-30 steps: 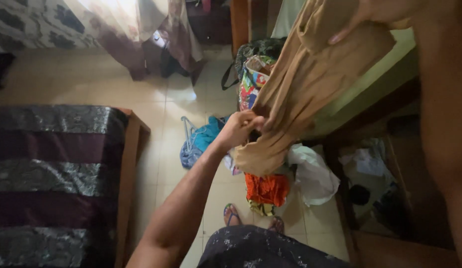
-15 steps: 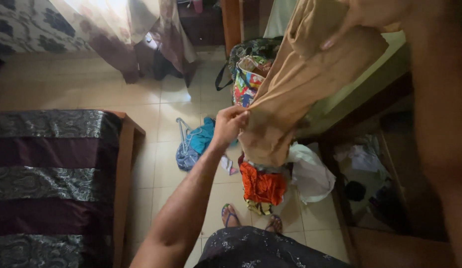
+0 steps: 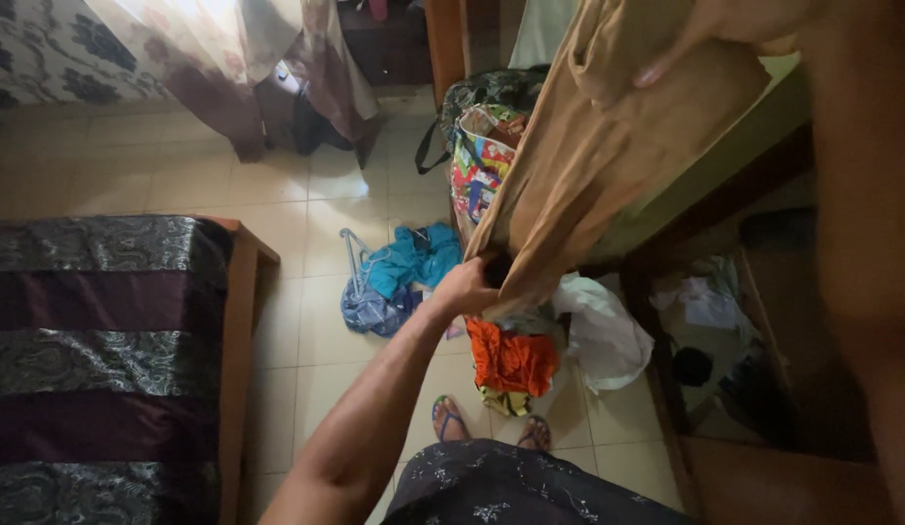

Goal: Fold a pair of brown pants.

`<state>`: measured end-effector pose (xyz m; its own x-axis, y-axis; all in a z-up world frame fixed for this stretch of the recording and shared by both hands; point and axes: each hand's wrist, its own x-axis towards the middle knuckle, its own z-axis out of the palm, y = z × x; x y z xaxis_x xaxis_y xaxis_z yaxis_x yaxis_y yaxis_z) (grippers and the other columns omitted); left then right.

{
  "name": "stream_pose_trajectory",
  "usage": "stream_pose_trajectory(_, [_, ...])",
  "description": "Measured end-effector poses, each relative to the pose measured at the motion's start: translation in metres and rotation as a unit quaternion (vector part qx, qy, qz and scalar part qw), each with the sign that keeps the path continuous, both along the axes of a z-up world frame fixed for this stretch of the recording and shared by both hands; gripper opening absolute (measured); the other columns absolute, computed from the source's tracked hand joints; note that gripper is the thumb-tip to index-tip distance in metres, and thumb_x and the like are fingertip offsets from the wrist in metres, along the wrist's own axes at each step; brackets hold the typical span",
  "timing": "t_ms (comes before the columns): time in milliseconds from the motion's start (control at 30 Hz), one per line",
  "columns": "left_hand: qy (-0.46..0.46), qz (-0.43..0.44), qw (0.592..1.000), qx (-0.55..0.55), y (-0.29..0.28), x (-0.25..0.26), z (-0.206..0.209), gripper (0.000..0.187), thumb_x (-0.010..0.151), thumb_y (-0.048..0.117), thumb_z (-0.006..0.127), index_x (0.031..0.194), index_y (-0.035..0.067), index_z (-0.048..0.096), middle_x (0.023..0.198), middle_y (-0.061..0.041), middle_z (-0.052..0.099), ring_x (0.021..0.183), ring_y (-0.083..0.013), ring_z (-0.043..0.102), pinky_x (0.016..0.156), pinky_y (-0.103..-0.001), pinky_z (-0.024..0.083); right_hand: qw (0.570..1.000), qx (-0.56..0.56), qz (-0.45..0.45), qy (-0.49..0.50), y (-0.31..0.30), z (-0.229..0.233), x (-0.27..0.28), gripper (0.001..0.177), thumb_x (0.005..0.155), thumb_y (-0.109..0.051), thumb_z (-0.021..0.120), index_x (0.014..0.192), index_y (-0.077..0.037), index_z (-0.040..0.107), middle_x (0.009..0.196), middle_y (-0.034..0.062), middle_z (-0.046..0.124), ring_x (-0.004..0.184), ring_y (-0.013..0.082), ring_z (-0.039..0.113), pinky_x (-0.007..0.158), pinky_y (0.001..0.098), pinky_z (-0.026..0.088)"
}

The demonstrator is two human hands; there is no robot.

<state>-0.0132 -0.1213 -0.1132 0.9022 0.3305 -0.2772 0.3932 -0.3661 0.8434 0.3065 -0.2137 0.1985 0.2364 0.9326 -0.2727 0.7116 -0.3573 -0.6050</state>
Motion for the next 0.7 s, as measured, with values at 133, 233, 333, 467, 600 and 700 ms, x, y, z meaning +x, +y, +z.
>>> stream_pose_trajectory(133, [0.065, -0.076, 0.995, 0.003, 0.004, -0.009, 0.012, 0.04, 0.076, 0.029, 0.072, 0.114, 0.019, 0.066, 0.073, -0.017, 0.073, 0.062, -0.0293, 0.074, 0.056, -0.04, 0.06, 1.0, -0.004, 0.019, 0.018, -0.006, -0.003, 0.016, 0.047, 0.082, -0.016, 0.071, 0.124, 0.005, 0.066, 0.119, 0.0244, 0.072, 0.091, 0.0319, 0.075, 0.078, 0.0404, 0.059])
stream_pose_trajectory(233, [0.004, -0.002, 0.988, 0.151, 0.005, -0.01, -0.02, 0.022, 0.078, 0.032, 0.075, 0.083, 0.011, 0.08, 0.081, -0.015, 0.073, 0.075, -0.0357, 0.069, 0.065, -0.045, 0.056, 0.978, -0.141, -0.139, 0.066, -0.007, 0.013, 0.005, 0.044, 0.093, -0.011, 0.074, 0.13, 0.007, 0.057, 0.116, 0.0345, 0.069, 0.088, 0.047, 0.08, 0.076, 0.0514, 0.061])
stream_pose_trajectory(333, [-0.163, 0.089, 0.965, 0.184, 0.007, -0.012, -0.027, 0.034, 0.096, 0.034, 0.069, 0.078, 0.006, 0.076, 0.083, -0.016, 0.07, 0.087, -0.0356, 0.067, 0.077, -0.045, 0.053, 0.941, -0.21, -0.257, -0.061, -0.021, 0.014, 0.015, 0.05, 0.098, -0.015, 0.071, 0.135, 0.012, 0.052, 0.119, 0.0396, 0.067, 0.099, 0.0516, 0.071, 0.084, 0.0534, 0.061])
stream_pose_trajectory(467, [-0.184, 0.122, 0.962, 0.164, -0.007, -0.01, -0.013, 0.03, 0.095, 0.032, 0.072, 0.086, 0.004, 0.074, 0.085, -0.016, 0.07, 0.081, -0.0335, 0.068, 0.072, -0.042, 0.053, 0.968, 0.141, 0.153, -0.137, -0.035, -0.024, 0.08, 0.055, 0.084, -0.014, 0.077, 0.136, -0.005, 0.061, 0.133, 0.018, 0.066, 0.12, 0.0313, 0.065, 0.1, 0.0431, 0.055])
stream_pose_trajectory(600, [-0.275, 0.17, 0.943, -0.076, -0.033, 0.029, 0.02, 0.022, 0.099, 0.026, 0.068, 0.096, 0.005, 0.074, 0.077, -0.006, 0.075, 0.071, -0.015, 0.071, 0.067, -0.032, 0.056, 0.98, 0.15, 0.124, -0.038, -0.042, -0.005, 0.033, 0.074, 0.073, -0.011, 0.08, 0.141, -0.004, 0.053, 0.142, 0.0158, 0.06, 0.129, 0.0354, 0.06, 0.096, 0.0468, 0.054])
stream_pose_trajectory(700, [-0.224, 0.21, 0.938, -0.16, -0.049, 0.056, 0.02, 0.022, 0.097, 0.023, 0.07, 0.1, 0.002, 0.075, 0.073, -0.005, 0.068, 0.062, -0.012, 0.056, 0.056, -0.032, 0.046, 0.981, 0.159, 0.079, -0.079, -0.048, -0.009, 0.031, 0.095, 0.068, -0.005, 0.082, 0.153, -0.006, 0.039, 0.151, 0.0141, 0.051, 0.132, 0.0403, 0.055, 0.094, 0.0523, 0.053])
